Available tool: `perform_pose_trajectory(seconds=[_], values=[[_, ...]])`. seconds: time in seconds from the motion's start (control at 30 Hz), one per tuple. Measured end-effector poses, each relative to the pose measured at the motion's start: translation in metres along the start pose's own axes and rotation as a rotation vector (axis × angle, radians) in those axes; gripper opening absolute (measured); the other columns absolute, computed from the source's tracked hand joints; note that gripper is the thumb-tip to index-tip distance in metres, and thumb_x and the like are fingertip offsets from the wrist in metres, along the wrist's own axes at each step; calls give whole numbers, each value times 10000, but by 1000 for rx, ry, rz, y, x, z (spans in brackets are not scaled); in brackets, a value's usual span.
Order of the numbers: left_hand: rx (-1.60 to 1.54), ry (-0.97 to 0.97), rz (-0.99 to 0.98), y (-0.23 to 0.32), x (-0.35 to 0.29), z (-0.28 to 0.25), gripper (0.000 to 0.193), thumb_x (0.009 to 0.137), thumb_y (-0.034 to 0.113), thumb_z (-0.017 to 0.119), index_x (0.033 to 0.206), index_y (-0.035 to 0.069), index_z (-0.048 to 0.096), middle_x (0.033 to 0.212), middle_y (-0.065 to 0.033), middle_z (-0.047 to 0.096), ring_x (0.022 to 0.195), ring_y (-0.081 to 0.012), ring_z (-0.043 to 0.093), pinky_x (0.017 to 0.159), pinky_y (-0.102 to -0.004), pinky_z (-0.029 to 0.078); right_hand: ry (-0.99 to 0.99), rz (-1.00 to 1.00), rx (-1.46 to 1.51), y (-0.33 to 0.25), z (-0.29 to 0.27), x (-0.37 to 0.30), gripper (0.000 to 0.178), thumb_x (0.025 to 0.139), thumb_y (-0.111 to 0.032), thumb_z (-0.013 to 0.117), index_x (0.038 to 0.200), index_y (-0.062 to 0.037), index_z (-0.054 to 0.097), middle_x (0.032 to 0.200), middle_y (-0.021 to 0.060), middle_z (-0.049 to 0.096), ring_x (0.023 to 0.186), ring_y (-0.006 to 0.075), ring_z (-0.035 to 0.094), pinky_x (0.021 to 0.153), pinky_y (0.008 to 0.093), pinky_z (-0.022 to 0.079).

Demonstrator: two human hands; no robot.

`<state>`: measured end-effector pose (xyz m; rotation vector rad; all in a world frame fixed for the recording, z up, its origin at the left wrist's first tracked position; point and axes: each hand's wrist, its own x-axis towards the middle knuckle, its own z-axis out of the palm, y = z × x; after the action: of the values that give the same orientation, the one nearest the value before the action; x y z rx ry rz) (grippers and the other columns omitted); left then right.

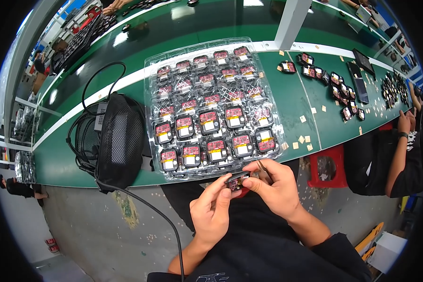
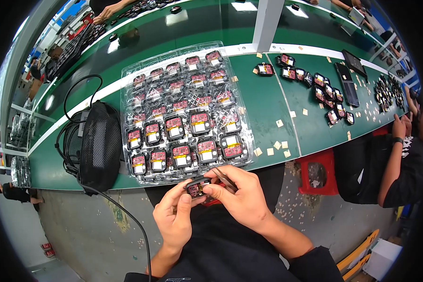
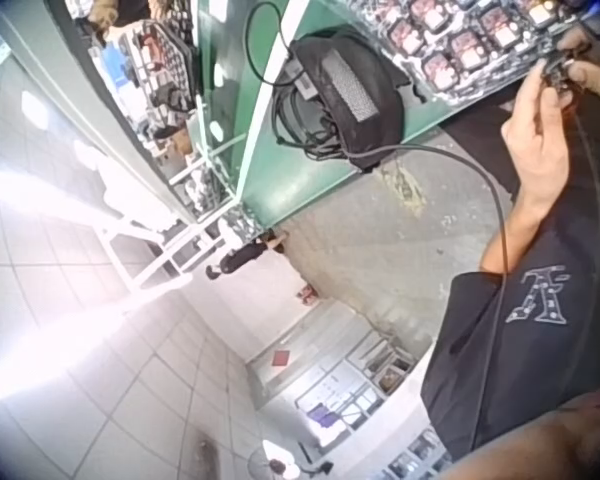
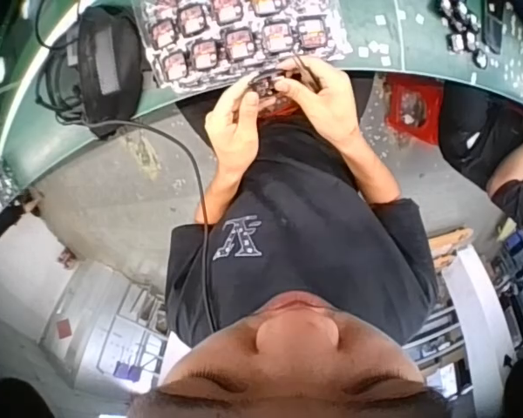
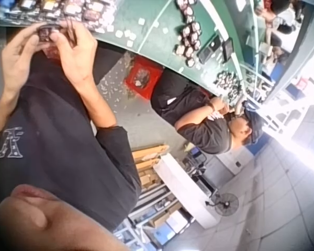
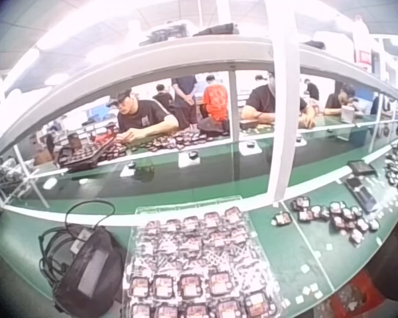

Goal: Assemble electronic components by cleaning and attaching small parts onto a main board at a factory workstation.

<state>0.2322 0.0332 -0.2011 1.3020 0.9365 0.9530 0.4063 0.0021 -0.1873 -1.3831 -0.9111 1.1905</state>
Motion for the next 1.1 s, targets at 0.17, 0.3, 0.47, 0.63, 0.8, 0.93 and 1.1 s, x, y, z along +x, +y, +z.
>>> perform_pose_trajectory(seconds=[0.17, 0.3, 0.47, 0.63, 0.8, 0.93, 1.1], values=[[67, -11, -35, 9, 1, 1, 307, 1052, 75, 584, 1291, -114, 614, 1100, -196, 734, 951, -257, 750, 860, -355, 645, -52, 62, 2, 3, -2, 2, 239, 937, -76, 756, 1113, 30, 637, 851, 31, 652, 740, 43, 553, 634, 249, 492], [93, -2, 0, 6, -1, 2, 298, 1043, 76, 604, 1273, -110, 637, 1065, -187, 748, 936, -250, 755, 859, -351, 642, -65, -13, -102, 8, 1, 1, 196, 947, -70, 734, 1056, 15, 595, 806, 30, 617, 687, 54, 503, 598, 259, 447], [74, 18, 30, 8, -1, -2, 296, 1042, 77, 606, 1273, -105, 640, 1045, -181, 752, 914, -233, 753, 843, -341, 640, -100, 15, -118, -9, 0, 0, 193, 946, -66, 728, 1068, 15, 602, 817, 53, 633, 673, 78, 530, 598, 266, 452], [123, -56, 25, 15, -1, -5, 279, 1002, 22, 647, 1264, -74, 670, 1093, -198, 756, 935, -225, 763, 817, -300, 613, -100, -27, -200, -13, -2, -6, 179, 946, -54, 721, 1063, 17, 606, 838, 59, 651, 672, 87, 547, 601, 277, 462], [300, -58, 229, 15, 3, -4, 292, 1005, 97, 680, 1239, -76, 688, 954, -167, 764, 760, -142, 700, 660, -256, 543, -36, -71, -70, -1, 6, -11, 190, 969, -92, 720, 1079, -2, 595, 782, -53, 550, 662, -5, 371, 560, 203, 302], [386, -17, 294, 16, 8, -7, 275, 993, 87, 691, 1218, -71, 702, 954, -171, 765, 774, -160, 712, 689, -268, 560, -76, -7, -57, -4, 5, -12, 217, 950, -55, 725, 1111, 6, 592, 829, -37, 612, 667, -8, 386, 569, 196, 314], [353, -152, 260, 19, 8, -15, 465, 943, 178, 777, 1306, -70, 624, 1012, -189, 754, 848, -200, 727, 761, -306, 587, -188, 75, 50, -13, -5, -16, 359, 921, -25, 742, 1238, -3, 575, 933, 31, 691, 789, 69, 628, 695, 240, 514]])
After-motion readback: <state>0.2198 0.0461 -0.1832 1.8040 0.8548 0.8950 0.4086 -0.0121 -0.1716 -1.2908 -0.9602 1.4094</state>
